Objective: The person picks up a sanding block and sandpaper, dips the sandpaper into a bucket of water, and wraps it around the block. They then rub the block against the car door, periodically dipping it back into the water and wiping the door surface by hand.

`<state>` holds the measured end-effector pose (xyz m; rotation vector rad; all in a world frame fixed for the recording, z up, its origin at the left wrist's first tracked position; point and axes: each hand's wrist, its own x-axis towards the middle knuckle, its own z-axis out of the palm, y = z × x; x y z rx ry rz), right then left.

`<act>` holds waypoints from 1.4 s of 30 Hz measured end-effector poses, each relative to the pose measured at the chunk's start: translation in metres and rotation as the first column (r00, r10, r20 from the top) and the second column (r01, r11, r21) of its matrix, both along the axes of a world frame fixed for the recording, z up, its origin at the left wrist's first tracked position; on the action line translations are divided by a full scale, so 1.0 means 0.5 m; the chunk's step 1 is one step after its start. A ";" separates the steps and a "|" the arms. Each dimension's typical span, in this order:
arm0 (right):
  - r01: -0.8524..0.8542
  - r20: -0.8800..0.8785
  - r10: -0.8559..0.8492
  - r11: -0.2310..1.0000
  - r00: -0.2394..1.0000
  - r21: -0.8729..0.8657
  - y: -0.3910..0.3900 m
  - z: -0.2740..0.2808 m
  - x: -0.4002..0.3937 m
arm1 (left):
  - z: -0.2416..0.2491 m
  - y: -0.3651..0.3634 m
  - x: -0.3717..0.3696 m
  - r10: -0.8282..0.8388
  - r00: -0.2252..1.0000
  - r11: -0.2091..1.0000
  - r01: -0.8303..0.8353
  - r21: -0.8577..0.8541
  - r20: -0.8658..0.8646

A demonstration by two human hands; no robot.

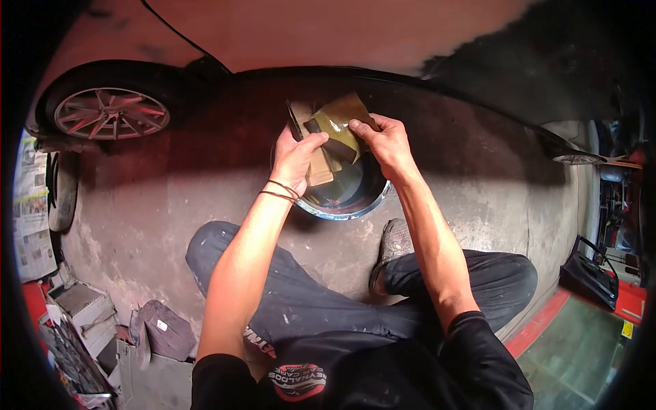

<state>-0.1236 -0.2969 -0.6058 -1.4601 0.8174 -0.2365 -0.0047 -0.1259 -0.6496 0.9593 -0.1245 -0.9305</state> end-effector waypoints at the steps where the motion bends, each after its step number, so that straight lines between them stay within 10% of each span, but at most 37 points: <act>1: 0.017 -0.033 -0.019 0.999 0.999 -0.039 0.000 0.011 0.003 | 0.011 0.001 0.000 -0.006 1.000 1.000 0.006 -0.006 -0.005; 8: 0.257 0.131 -0.227 0.913 0.965 -0.316 -0.027 0.007 -0.008 | -0.005 -0.003 -0.004 0.068 0.994 0.997 -0.071 0.036 0.086; 13: 0.117 0.246 0.210 0.488 0.946 -0.865 0.027 0.059 0.009 | 0.014 0.017 0.010 -0.015 0.974 0.999 0.023 0.033 -0.224; 20: 0.037 0.114 0.457 0.175 0.882 -0.984 0.179 -0.011 0.002 | -0.021 0.047 0.034 -0.045 0.900 0.965 -0.072 -0.250 -0.433; 29: 0.140 0.175 0.383 0.118 0.907 -0.983 0.146 0.055 -0.021 | -0.002 0.057 0.063 -0.108 0.915 0.948 -0.024 -0.318 -0.389; 33: -0.200 -0.133 0.411 0.125 0.902 -0.972 0.091 0.091 -0.007 | 0.007 0.056 0.060 -0.120 0.932 0.964 0.027 -0.265 -0.341; 36: -0.137 -0.111 0.444 0.025 0.889 -0.990 0.054 0.058 -0.006 | -0.004 0.056 0.065 -0.219 0.903 0.940 0.094 -0.328 -0.370; 39: 0.027 0.166 0.484 0.281 0.859 -0.959 0.016 0.026 -0.011 | 0.007 0.045 0.066 -0.274 0.909 0.943 0.188 -0.276 -0.315; 42: 0.055 0.252 0.262 0.584 0.931 -0.810 -0.014 0.026 -0.033 | 0.038 0.036 0.077 -0.124 0.973 0.970 0.160 0.182 -0.192</act>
